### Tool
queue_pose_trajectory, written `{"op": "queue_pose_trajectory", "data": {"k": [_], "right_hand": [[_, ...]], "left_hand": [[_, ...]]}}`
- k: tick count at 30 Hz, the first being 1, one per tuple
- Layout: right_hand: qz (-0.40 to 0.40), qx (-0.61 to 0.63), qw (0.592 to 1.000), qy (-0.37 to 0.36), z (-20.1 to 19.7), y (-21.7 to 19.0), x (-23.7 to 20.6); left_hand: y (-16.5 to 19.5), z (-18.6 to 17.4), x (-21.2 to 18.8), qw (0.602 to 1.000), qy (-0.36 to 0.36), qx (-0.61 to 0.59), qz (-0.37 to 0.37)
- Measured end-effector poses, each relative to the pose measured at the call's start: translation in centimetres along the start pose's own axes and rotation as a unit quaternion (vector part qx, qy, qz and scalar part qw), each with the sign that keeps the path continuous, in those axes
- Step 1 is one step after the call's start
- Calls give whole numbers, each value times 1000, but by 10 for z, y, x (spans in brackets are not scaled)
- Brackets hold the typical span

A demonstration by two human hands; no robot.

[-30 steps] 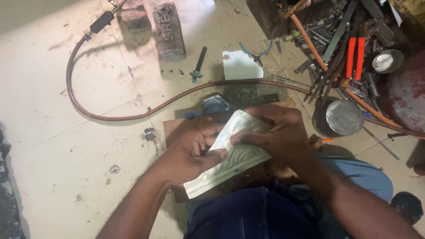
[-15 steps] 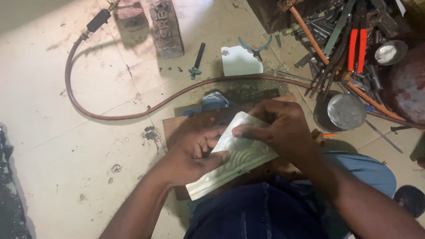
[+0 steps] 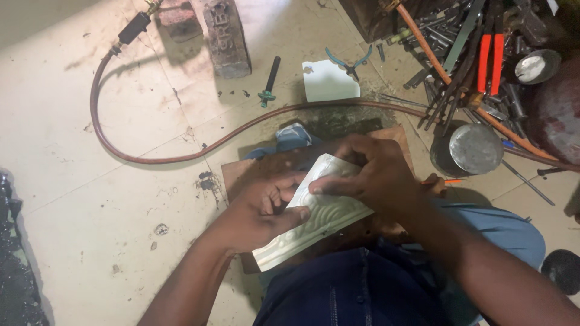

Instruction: The person sits on the floor and uses pliers to bend and shape a small white decorative ornament, repeatedly repositioning it in the tool. They then set the small piece down and press and adjust a larger white ornamental trim piece on the board.

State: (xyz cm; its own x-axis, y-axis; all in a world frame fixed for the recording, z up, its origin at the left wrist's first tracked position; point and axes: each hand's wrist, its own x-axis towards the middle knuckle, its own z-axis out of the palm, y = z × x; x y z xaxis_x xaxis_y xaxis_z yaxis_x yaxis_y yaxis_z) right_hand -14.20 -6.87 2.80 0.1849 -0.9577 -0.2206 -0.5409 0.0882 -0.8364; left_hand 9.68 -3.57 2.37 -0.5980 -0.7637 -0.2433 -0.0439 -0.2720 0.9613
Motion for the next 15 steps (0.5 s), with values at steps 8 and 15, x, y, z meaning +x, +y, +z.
{"op": "queue_pose_trajectory", "data": {"k": [8, 15], "right_hand": [[-278, -84, 956, -48, -19, 1, 5], [-114, 49, 992, 0, -5, 9, -2]], "left_hand": [[3, -9, 0, 999, 19, 29, 15], [-6, -8, 7, 1000, -1, 19, -3]]}}
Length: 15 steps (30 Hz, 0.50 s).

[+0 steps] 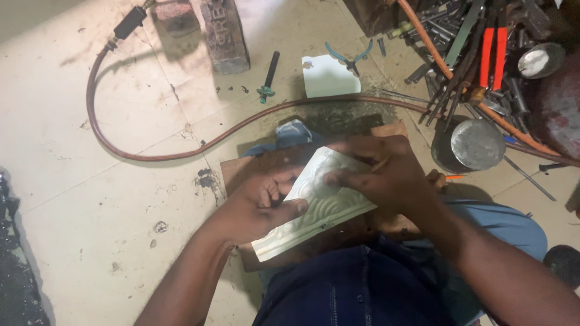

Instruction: The person sits on the floor and uses pliers to bend and shape a small white decorative ornament, repeatedly repositioning it in the tool. They then set the small piece down and press and adjust a larger white ornamental trim piece on the board.

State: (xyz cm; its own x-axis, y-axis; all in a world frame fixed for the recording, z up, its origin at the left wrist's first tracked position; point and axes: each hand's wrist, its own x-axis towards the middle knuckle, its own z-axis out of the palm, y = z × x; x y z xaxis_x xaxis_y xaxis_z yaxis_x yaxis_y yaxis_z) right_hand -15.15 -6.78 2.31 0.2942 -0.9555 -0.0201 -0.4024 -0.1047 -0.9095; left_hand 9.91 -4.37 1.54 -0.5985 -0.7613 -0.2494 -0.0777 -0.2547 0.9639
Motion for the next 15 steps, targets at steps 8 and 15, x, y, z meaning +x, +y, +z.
{"op": "queue_pose_trajectory", "data": {"k": [8, 15], "right_hand": [[160, 63, 984, 36, -11, 39, -6], [152, -42, 974, 162, -80, 101, -55]], "left_hand": [[-39, -4, 18, 999, -24, -26, 5], [-53, -49, -21, 964, 225, -120, -70]]}}
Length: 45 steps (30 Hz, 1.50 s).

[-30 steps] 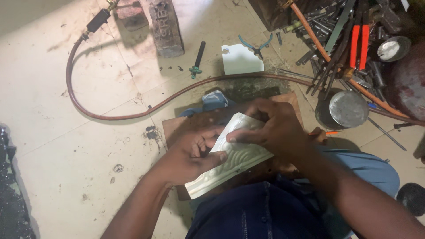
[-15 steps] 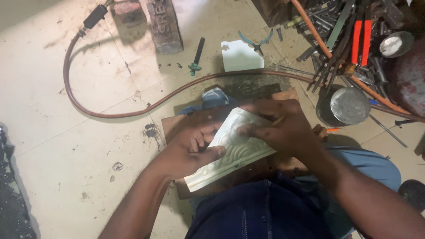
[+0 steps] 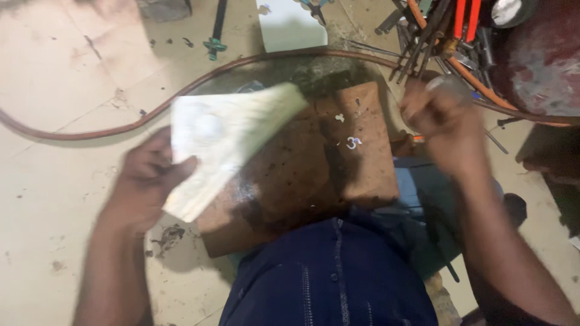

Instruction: The person sits on the floor and uses pliers to bend and shape a small white decorative ornament, repeatedly repositioning it in the tool. They then set the small piece down and press and adjust a larger white ornamental trim piece on the board.

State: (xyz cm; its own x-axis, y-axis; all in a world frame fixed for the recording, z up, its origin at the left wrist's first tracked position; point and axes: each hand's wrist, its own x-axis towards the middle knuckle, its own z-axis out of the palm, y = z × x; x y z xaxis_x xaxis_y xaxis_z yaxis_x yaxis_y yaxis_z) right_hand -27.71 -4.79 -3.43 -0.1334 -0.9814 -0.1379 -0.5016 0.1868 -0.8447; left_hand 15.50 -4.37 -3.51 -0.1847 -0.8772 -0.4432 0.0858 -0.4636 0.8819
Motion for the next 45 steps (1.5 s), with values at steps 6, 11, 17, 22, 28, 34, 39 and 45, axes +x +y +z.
{"op": "queue_pose_trajectory", "data": {"k": [6, 11, 17, 22, 28, 34, 39, 45], "right_hand": [[-173, -154, 973, 22, 45, 55, -32], [-154, -174, 972, 29, 59, 46, -27], [-206, -242, 946, 59, 68, 44, -25], [-99, -138, 985, 24, 69, 52, -22], [121, 20, 992, 8, 38, 56, -22], [72, 81, 994, -19, 34, 30, -36], [213, -68, 972, -68, 76, 11, -33], [72, 78, 990, -91, 106, 15, -29]], "left_hand": [[-13, -9, 4, 996, 15, 90, -4], [-30, 3, 18, 994, -67, 70, -46], [-36, -1, 22, 991, -98, 82, -43], [-30, 5, 22, 989, -135, 54, 20], [-23, 28, 35, 939, -127, 320, 25], [-38, 72, 68, 881, -138, 426, 154], [-69, 103, 71, 797, 26, 460, 389], [-90, 113, 43, 787, 77, 544, 282]]}}
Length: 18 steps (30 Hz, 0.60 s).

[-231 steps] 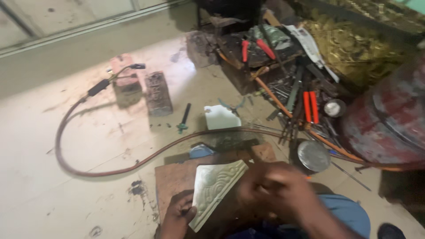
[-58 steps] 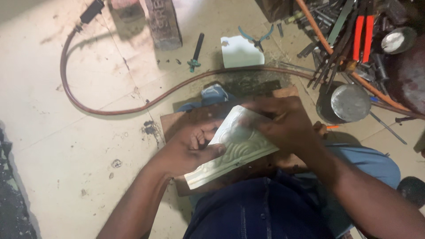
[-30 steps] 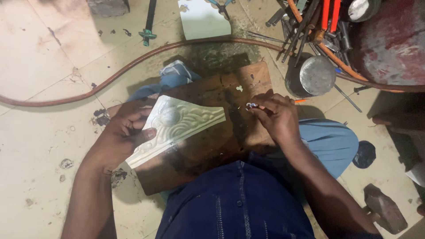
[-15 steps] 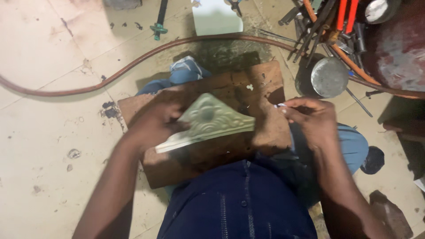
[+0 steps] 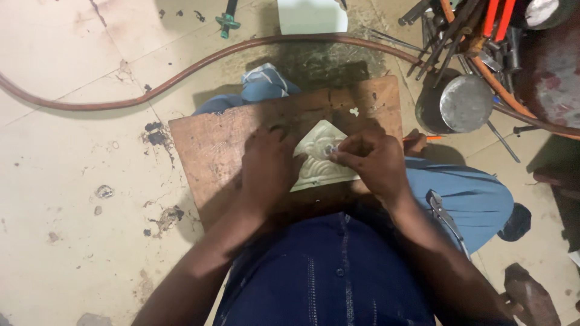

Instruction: The person sits on the floor and uses pliers to bend and shape a small white decorative ornament, repeatedly repositioning it in the tool. They then set the small piece down and press and adjust a larger white ornamental trim piece on the board.

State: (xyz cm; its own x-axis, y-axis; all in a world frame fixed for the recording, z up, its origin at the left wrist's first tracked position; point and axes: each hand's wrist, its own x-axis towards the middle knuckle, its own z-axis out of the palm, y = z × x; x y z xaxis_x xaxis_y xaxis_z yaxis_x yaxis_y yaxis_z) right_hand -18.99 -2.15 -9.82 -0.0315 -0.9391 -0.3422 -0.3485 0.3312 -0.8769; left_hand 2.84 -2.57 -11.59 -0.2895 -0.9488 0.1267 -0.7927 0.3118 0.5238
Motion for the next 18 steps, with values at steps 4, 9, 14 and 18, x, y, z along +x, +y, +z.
{"op": "queue_pose_trajectory", "data": {"k": [4, 9, 14, 18], "right_hand": [[15, -87, 996, 9, 8, 2, -4], [-43, -156, 986, 43, 9, 6, -3], [-89, -130, 986, 51, 1, 15, -8], [-186, -230, 950, 103, -15, 18, -22]], "left_hand": [[5, -4, -6, 998, -25, -45, -32], [5, -4, -9, 996, 66, -62, -4], [2, -6, -8, 993, 75, -76, 47], [2, -8, -7, 989, 88, -89, 80]]}}
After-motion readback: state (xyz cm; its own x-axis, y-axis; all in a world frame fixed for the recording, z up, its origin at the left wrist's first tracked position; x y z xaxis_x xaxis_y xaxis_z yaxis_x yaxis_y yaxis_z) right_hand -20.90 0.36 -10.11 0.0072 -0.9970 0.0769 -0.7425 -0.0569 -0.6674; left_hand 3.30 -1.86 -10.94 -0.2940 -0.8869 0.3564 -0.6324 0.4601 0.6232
